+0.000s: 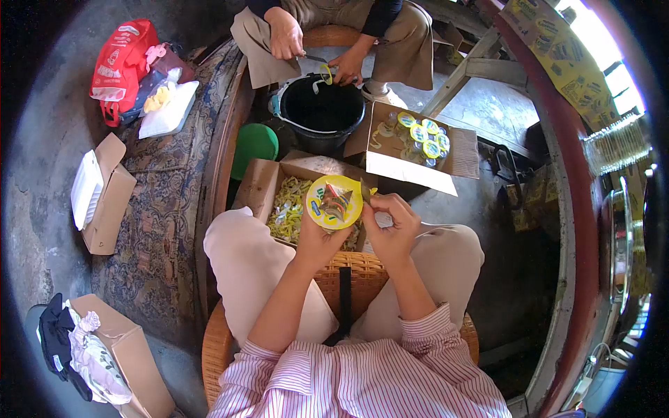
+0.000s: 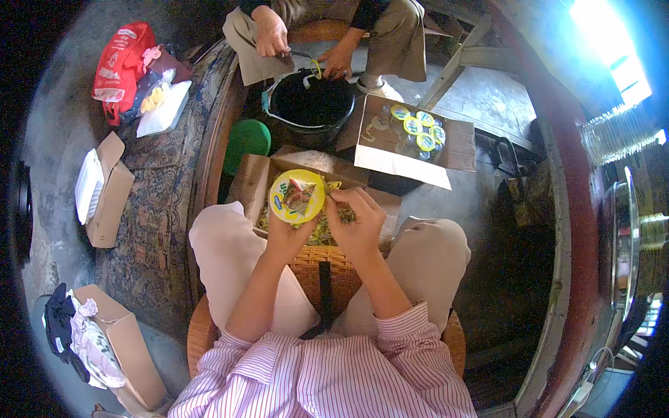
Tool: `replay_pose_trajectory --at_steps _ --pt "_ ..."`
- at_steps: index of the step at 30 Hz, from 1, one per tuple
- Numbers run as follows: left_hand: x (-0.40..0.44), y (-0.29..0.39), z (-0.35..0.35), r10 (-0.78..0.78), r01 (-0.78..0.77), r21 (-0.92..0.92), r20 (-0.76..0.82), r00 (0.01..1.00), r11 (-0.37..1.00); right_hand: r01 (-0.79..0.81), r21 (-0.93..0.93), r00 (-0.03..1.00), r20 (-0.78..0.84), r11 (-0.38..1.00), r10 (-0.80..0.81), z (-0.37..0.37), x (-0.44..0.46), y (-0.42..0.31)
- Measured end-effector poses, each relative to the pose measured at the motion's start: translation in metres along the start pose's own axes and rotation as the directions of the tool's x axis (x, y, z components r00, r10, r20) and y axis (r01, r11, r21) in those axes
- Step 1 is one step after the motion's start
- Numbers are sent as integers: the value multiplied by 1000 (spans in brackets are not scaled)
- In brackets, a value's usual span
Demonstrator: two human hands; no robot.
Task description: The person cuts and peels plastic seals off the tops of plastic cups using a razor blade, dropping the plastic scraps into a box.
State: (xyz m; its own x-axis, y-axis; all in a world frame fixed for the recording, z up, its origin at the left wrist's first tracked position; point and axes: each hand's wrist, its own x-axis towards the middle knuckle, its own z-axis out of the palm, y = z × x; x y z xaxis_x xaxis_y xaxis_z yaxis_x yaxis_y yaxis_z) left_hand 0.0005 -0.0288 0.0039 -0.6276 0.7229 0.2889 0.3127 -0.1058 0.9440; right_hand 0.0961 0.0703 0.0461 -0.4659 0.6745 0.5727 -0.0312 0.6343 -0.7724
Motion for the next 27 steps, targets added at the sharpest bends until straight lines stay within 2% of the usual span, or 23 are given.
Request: replay_pose_trajectory --at_steps 3,6,12,18,21,24,27 --pt "1 2 2 -17 11 -121 -53 998 993 7 -3 1000 -5 1000 -7 0 0 0" --pt "1 -2 0 24 -23 31 -29 999 999 1 -14 1000 7 1000 -1 1 -1 -3" --pt "-2 -11 2 39 -38 105 -10 999 994 -1 -34 1000 -3 999 0 2 0 -2" --pt "0 -9 4 -83 86 -100 35 996 991 -20 -53 1000 -12 998 19 2 1 3" --pt "-2 -8 1 -124 131 -93 72 990 987 -21 -69 1000 -17 997 20 2 -1 0" --pt "0 6 2 -68 73 -50 91 994 996 21 -83 1000 -9 996 -22 1 3 3" --pt "-2 3 0 -103 127 -176 138 985 976 27 -38 999 25 999 -26 -3 8 4"
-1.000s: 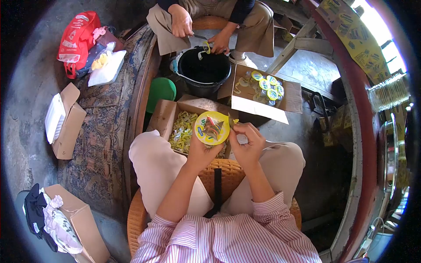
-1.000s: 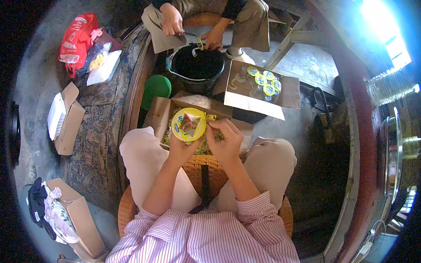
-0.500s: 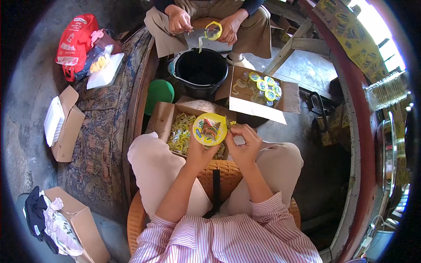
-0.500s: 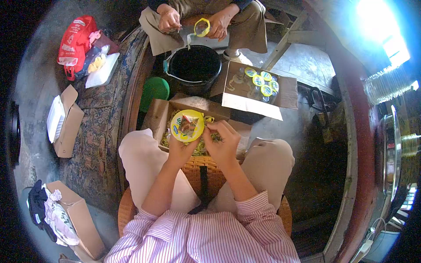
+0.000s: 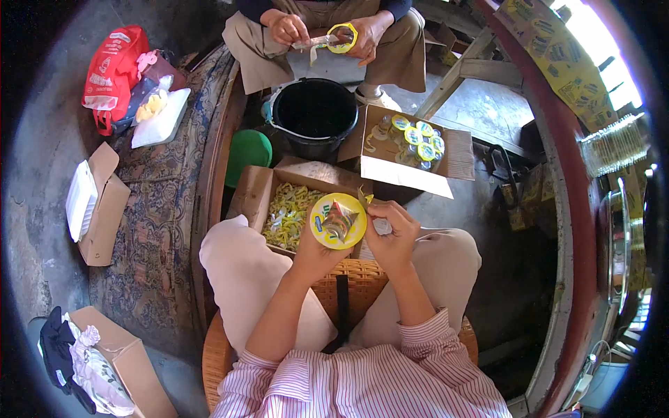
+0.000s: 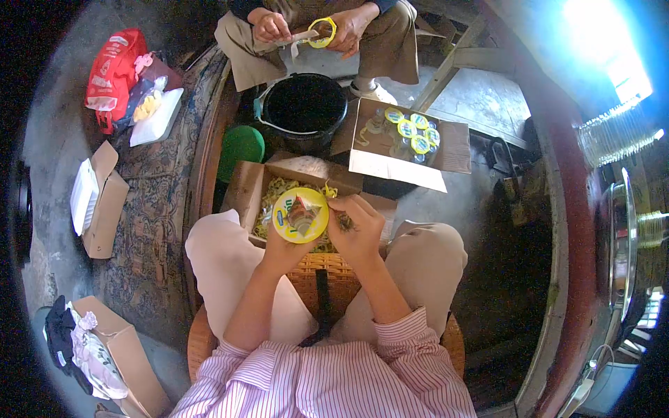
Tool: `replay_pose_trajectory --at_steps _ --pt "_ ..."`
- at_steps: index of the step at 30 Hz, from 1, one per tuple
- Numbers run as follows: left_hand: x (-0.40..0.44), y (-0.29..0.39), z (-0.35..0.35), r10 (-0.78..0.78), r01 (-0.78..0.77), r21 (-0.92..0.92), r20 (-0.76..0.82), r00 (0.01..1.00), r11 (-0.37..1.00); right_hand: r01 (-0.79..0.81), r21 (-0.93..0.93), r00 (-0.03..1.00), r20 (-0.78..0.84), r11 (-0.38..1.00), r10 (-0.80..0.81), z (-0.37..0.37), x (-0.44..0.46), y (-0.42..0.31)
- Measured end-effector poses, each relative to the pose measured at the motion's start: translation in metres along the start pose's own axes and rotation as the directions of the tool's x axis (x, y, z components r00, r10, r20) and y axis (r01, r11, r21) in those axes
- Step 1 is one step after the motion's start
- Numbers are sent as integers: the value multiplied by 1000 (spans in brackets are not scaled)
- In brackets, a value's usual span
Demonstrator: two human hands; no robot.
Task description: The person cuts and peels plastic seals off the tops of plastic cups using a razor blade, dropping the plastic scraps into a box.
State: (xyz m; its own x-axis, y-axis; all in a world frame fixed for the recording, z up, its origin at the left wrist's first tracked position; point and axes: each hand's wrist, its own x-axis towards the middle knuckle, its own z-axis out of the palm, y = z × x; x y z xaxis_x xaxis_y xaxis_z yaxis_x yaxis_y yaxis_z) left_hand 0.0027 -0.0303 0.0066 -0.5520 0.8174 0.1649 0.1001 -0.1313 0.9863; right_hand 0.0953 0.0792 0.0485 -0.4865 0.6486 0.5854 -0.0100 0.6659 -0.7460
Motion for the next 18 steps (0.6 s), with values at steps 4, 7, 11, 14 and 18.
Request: replay_pose_trajectory --at_steps 4,7,11,14,18 --pt "-1 2 2 -55 52 -104 -21 998 993 -38 46 999 27 998 37 -3 -3 -2" --pt "1 8 -1 -47 46 -38 -27 999 998 -69 73 998 9 995 69 -2 -5 -4" --pt "2 6 -3 58 -59 -7 -99 993 998 -39 110 999 -10 993 41 -4 -6 -2" --pt "2 10 -5 36 -41 -41 -115 993 998 -19 100 999 -25 995 21 -3 -8 -3" --pt "1 8 -3 40 -48 -52 -146 989 997 36 58 997 -70 998 -32 1 -7 -12"
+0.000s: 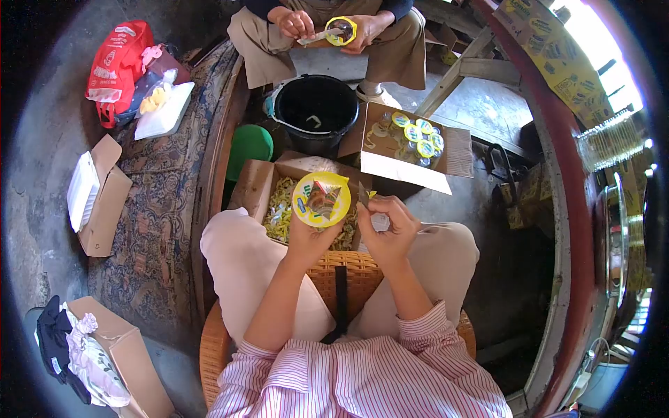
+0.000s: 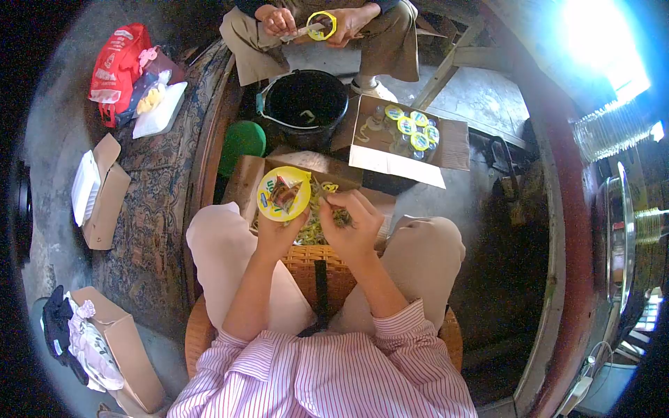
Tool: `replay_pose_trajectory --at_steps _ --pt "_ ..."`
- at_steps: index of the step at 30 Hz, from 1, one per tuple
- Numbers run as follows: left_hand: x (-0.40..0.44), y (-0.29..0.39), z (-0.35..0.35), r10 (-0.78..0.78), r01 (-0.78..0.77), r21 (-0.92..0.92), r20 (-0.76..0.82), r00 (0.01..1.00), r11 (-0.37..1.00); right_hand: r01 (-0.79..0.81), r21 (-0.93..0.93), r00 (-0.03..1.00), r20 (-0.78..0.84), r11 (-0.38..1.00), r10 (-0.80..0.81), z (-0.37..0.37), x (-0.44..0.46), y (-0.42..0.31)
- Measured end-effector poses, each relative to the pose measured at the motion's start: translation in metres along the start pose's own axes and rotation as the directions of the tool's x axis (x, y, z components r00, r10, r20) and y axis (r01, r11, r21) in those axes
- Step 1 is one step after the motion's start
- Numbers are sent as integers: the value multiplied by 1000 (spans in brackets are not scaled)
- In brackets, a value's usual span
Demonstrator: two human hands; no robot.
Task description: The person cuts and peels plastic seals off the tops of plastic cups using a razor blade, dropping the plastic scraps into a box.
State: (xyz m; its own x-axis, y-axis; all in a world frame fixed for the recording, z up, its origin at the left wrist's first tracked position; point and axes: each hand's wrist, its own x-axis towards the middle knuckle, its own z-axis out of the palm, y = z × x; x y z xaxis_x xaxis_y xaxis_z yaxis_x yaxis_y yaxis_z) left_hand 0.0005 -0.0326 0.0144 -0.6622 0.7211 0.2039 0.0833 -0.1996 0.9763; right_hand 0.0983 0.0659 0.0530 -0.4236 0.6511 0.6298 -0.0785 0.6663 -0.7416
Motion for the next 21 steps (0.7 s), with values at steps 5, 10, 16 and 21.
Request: replay_pose_trajectory --at_steps 5,10,16,21 --pt "3 11 1 67 -69 133 22 998 989 42 -32 998 -36 999 -43 4 -3 -6" --pt "2 7 3 83 -82 111 0 997 990 65 -62 997 -32 996 -67 7 -5 -5" --pt "0 -1 8 118 -118 143 8 993 983 53 -93 997 -59 994 -59 7 -5 -3" --pt "-3 -16 9 135 -148 240 68 988 959 39 -119 996 -81 992 -49 5 -2 -4"
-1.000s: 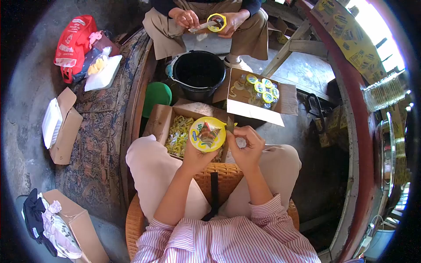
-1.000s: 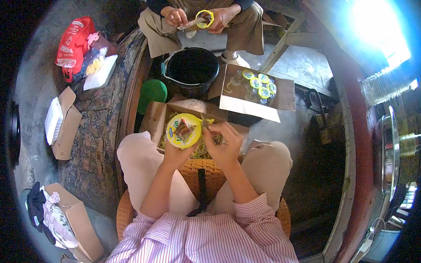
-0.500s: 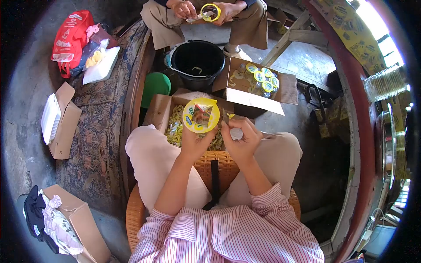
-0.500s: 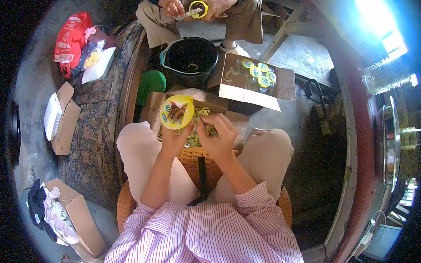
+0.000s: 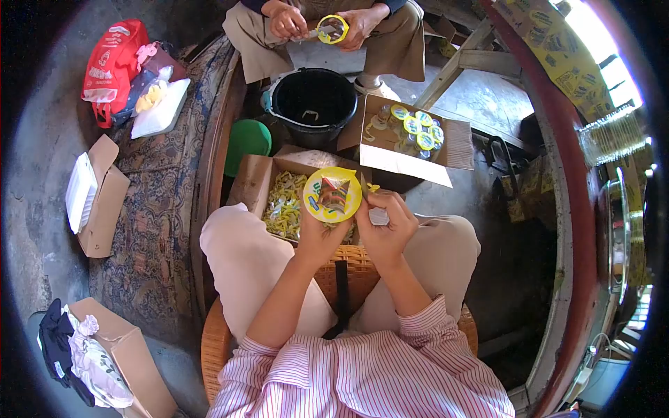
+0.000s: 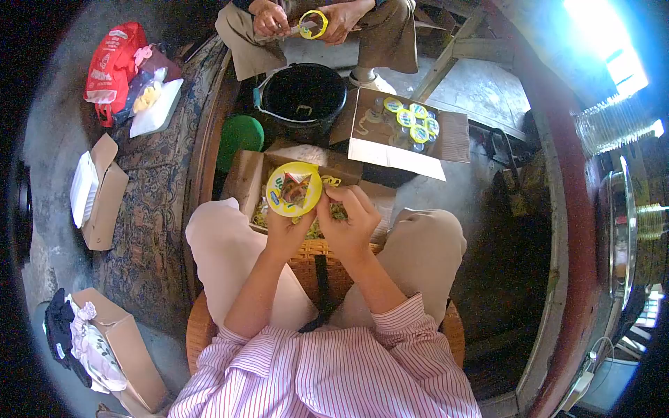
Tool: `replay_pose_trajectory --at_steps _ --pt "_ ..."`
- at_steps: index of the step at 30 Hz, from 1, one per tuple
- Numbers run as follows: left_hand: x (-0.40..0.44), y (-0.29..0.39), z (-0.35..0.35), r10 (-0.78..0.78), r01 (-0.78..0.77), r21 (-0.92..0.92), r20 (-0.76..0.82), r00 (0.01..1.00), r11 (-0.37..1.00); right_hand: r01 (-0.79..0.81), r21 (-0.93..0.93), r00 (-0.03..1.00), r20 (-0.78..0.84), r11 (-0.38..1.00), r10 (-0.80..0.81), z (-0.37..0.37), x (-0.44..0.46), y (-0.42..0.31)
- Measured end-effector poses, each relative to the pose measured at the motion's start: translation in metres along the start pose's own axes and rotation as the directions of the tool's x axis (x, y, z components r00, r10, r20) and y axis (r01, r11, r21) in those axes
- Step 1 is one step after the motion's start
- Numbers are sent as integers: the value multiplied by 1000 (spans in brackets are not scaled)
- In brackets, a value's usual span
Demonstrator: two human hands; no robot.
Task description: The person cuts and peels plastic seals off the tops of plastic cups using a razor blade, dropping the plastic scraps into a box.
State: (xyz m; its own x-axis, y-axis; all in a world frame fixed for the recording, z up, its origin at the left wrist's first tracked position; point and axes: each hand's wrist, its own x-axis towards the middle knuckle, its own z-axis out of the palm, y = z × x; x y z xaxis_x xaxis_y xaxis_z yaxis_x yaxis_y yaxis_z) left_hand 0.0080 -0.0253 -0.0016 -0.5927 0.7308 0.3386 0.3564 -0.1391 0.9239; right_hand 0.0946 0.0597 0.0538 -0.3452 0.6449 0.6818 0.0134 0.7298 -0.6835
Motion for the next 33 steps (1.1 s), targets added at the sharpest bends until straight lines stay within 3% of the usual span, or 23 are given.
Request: replay_pose_trajectory --at_steps 10,13,16,25,33 --pt "0 13 -1 -165 169 -260 39 986 951 -37 66 996 83 997 32 -7 8 5" --pt "-1 8 0 -134 134 -187 13 991 973 -55 83 997 63 995 50 -7 7 6" --pt "2 15 -2 -177 187 -281 60 982 941 -65 100 997 45 993 61 -8 5 7" --pt "2 8 -5 -54 52 -55 -45 998 997 -26 101 998 58 994 21 -2 0 4" --pt "-3 3 -1 -81 83 -59 44 996 995 -94 91 994 65 991 88 -6 2 4"
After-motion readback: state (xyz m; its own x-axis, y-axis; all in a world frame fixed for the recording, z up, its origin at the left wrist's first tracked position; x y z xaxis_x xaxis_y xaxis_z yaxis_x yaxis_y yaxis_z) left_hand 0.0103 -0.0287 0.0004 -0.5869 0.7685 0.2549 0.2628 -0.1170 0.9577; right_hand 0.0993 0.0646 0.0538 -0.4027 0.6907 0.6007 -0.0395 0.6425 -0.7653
